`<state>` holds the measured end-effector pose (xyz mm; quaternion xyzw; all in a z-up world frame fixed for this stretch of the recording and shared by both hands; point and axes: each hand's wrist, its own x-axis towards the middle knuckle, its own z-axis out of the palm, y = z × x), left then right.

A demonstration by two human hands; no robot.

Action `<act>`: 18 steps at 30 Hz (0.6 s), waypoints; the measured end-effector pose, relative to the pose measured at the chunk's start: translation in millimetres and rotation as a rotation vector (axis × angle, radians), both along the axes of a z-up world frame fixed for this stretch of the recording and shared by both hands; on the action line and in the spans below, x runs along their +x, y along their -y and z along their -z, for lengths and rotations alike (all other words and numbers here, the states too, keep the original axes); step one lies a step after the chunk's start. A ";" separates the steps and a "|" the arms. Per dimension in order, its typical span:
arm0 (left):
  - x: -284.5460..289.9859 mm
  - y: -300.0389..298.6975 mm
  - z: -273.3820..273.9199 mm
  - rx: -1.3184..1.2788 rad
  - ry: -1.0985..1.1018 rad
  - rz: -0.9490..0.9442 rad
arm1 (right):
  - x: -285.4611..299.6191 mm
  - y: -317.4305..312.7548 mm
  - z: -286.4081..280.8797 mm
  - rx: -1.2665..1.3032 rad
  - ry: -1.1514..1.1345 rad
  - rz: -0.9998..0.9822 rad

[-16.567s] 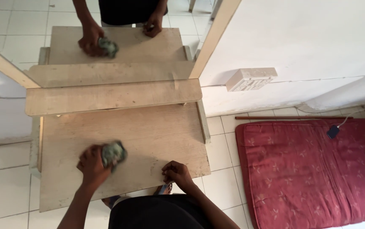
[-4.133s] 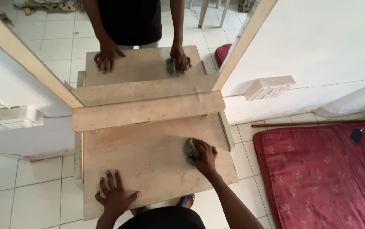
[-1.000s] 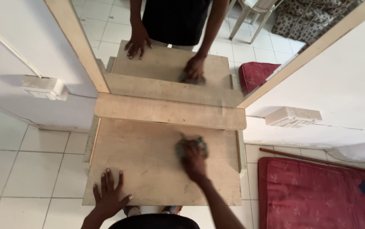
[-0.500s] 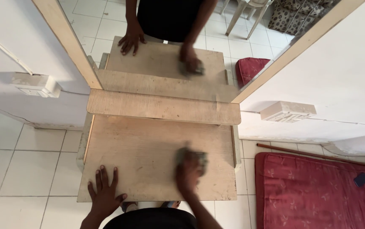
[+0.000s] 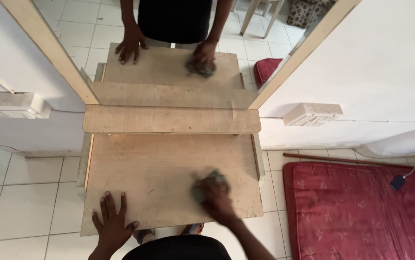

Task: The person wipes the surface of a wooden dressing table with a cloth. The person uses a green cloth to clean the top and lower shelf of the furniture, moving the cloth back and forth across the surfaces.

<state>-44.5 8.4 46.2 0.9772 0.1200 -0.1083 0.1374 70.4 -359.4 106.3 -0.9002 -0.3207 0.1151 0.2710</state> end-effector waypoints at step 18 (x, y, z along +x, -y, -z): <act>0.5 -14.3 39.3 -0.188 0.516 -0.290 | -38.1 -141.8 -27.4 -0.277 -0.216 0.342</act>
